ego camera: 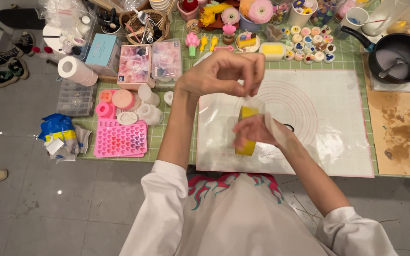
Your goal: Taping a silicone mat to a workbench surface.
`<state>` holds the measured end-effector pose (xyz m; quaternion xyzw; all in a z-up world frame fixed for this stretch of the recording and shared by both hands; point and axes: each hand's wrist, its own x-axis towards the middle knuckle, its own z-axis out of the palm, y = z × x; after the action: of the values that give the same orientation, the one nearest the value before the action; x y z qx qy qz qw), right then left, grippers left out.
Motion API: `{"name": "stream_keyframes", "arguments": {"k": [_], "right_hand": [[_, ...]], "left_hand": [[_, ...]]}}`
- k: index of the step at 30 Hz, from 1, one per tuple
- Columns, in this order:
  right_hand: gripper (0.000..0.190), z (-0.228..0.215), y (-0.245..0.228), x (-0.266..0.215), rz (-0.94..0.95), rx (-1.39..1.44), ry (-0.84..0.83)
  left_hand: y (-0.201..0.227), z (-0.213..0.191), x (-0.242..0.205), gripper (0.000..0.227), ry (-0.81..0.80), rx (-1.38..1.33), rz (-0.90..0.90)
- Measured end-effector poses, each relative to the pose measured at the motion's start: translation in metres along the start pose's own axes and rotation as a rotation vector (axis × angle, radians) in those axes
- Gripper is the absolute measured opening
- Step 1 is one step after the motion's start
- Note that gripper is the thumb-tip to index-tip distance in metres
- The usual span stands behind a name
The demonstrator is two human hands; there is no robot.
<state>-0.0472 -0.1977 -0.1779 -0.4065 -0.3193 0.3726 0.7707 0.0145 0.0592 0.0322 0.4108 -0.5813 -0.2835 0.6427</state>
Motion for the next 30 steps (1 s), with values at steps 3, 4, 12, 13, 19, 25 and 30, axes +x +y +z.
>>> {"name": "stream_keyframes", "arguments": {"k": [3, 4, 12, 13, 19, 25, 30], "right_hand": [[0.084, -0.003, 0.011, -0.018, -0.007, 0.17, -0.162], [0.084, 0.011, 0.002, -0.016, -0.007, 0.172, -0.16], [0.045, 0.054, -0.021, -0.04, 0.063, 0.137, -0.083], [0.045, 0.056, -0.02, -0.045, 0.063, 0.138, -0.083], [0.03, 0.05, -0.026, -0.066, -0.235, 0.151, 0.044], [0.031, 0.05, -0.071, -0.029, -0.678, 0.357, 0.607], [0.035, 0.047, -0.071, -0.015, -0.796, -0.58, 0.784]], "left_hand": [[-0.017, -0.006, -0.013, 0.036, 0.062, -0.051, 0.108], [-0.023, -0.008, -0.017, 0.036, 0.063, -0.054, 0.107], [-0.065, -0.022, -0.035, 0.038, 0.175, -0.223, 0.273], [-0.076, -0.023, -0.039, 0.038, 0.175, -0.224, 0.272], [-0.165, -0.003, -0.062, 0.029, 0.434, -0.55, 0.355], [-0.21, 0.088, -0.045, 0.052, 0.777, -1.018, 0.43], [-0.177, 0.114, -0.035, 0.07, 0.851, -1.008, 0.295]]}}
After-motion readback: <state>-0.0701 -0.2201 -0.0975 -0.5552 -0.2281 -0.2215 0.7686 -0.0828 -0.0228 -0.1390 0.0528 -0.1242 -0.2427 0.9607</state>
